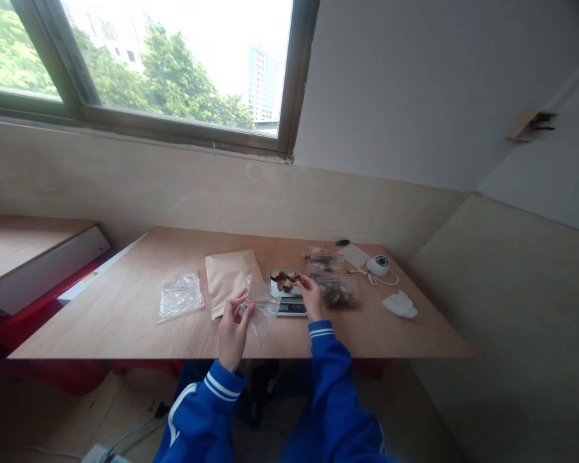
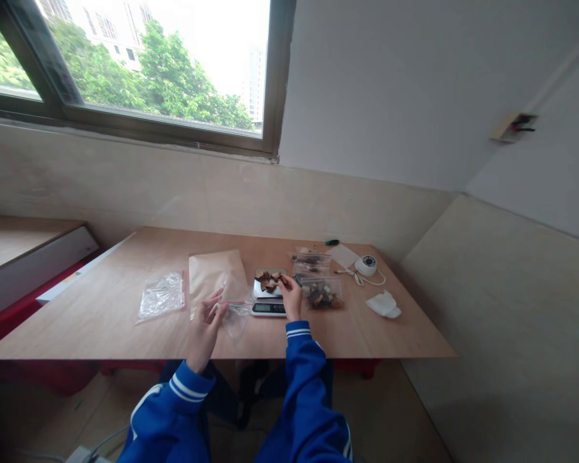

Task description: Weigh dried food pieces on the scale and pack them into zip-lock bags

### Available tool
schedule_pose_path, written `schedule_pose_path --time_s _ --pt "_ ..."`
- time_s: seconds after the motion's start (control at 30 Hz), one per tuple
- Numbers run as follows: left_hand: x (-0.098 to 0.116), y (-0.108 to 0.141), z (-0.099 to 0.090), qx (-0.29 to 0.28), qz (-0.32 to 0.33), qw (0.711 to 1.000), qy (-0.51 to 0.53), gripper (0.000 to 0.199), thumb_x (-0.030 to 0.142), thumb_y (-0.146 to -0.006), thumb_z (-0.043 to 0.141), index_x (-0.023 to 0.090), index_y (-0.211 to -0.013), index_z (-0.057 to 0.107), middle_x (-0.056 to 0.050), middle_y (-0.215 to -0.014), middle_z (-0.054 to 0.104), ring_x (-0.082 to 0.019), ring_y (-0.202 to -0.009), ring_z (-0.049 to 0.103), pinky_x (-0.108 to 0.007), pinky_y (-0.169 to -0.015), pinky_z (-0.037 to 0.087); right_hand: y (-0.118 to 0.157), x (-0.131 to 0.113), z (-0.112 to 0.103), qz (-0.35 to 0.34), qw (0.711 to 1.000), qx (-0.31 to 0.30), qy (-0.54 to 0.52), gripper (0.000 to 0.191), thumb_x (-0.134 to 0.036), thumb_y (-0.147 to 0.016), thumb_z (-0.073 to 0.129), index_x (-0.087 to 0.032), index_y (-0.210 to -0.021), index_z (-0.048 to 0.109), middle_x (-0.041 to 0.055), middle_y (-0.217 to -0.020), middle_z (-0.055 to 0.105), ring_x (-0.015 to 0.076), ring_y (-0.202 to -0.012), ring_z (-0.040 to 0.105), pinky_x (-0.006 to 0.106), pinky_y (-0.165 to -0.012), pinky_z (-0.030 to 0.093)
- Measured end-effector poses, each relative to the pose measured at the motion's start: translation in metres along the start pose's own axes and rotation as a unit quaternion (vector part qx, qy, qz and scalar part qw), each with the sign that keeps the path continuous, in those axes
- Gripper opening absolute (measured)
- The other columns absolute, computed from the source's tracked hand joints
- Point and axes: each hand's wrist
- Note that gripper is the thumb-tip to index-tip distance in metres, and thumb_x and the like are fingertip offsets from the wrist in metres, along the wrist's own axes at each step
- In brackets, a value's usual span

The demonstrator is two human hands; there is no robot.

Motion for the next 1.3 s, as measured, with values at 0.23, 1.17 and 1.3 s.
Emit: schedule_pose_path --time_s 0.23,1.17,1.3 --pt "-0.005 -0.001 0.005 -0.009 -0.002 1.000 0.000 0.028 0.041 -0.079 0.060 0.020 -0.097 0.055 -0.011 -0.130 0.054 -0.024 -0.120 0.050 -0.040 -0.098 0.042 0.018 -0.078 0.008 -0.002 0.990 -0.052 -0.132 0.043 -0.041 -0.072 0.067 -0.014 -0.106 0.066 0.0116 -0.106 0.069 0.0235 -0.097 0.065 0.040 -0.090 0.051" --pt "-0.004 -0.002 -0.006 0.006 -0.020 0.997 0.072 0.028 0.039 -0.078 0.062 0.019 -0.095 0.052 -0.013 -0.131 0.054 -0.025 -0.123 0.049 -0.045 -0.105 0.038 -0.050 0.036 -0.002 -0.062 0.910 -0.319 0.256 0.069 -0.022 -0.065 0.072 -0.024 -0.130 0.050 0.0121 -0.145 0.033 0.0306 -0.137 0.024 0.050 -0.110 0.021" --pt "0.002 -0.003 -0.009 0.013 -0.023 0.997 0.069 0.027 0.039 -0.078 0.063 0.019 -0.093 0.053 -0.013 -0.131 0.054 -0.026 -0.125 0.047 -0.044 -0.105 0.037 -0.052 0.036 -0.007 -0.107 0.921 -0.289 0.238 0.051 -0.016 -0.069 0.068 -0.021 -0.119 0.060 0.0130 -0.131 0.050 0.0276 -0.127 0.041 0.046 -0.106 0.030"
Point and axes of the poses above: each hand's wrist, its own y-axis away from the middle knuckle, its own z-axis out of the palm, x = y × z
